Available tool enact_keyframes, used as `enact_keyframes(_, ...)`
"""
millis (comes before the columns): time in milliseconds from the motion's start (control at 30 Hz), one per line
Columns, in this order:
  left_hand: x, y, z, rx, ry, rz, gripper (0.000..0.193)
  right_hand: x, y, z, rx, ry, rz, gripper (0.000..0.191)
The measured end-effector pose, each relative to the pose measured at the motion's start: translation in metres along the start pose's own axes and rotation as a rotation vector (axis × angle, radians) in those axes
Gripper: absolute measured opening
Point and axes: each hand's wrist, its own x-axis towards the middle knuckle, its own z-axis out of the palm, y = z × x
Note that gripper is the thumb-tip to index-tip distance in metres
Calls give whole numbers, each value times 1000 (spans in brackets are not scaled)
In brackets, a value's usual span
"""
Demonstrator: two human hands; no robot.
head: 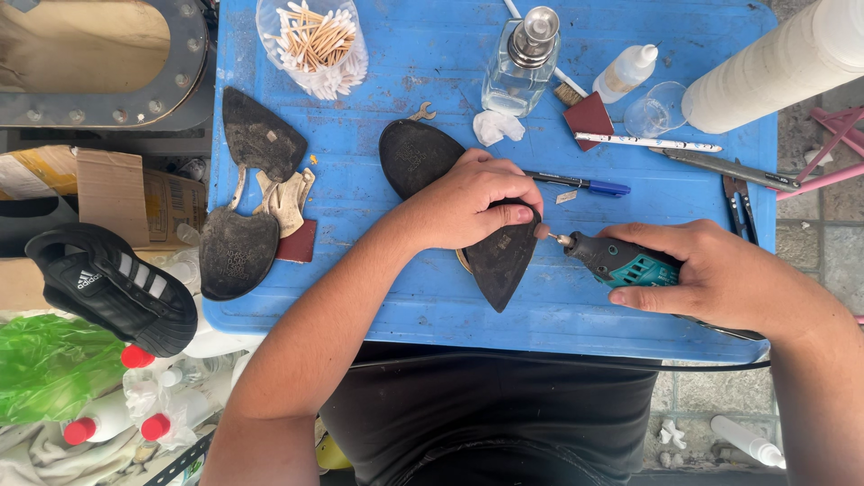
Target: The person sands the edges of a black shoe sole with a sanding block, then uses a rotary tool to grind and smooth the sole's surface. The work is performed on a blue workbench with various tools and materials nearby.
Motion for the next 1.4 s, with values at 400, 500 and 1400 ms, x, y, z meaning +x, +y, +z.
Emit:
enact_keyframes(400,1,-4,3,-13,-2,5,12,8,27,12,105,34,-306,72)
enact_keyframes(500,1,-5,4,-15,5,40,11,9,29,13,120,16,-288,69)
enact_keyframes(1400,1,-2,3,-13,-20,24,7,12,26,15,139,-67,-100,73)
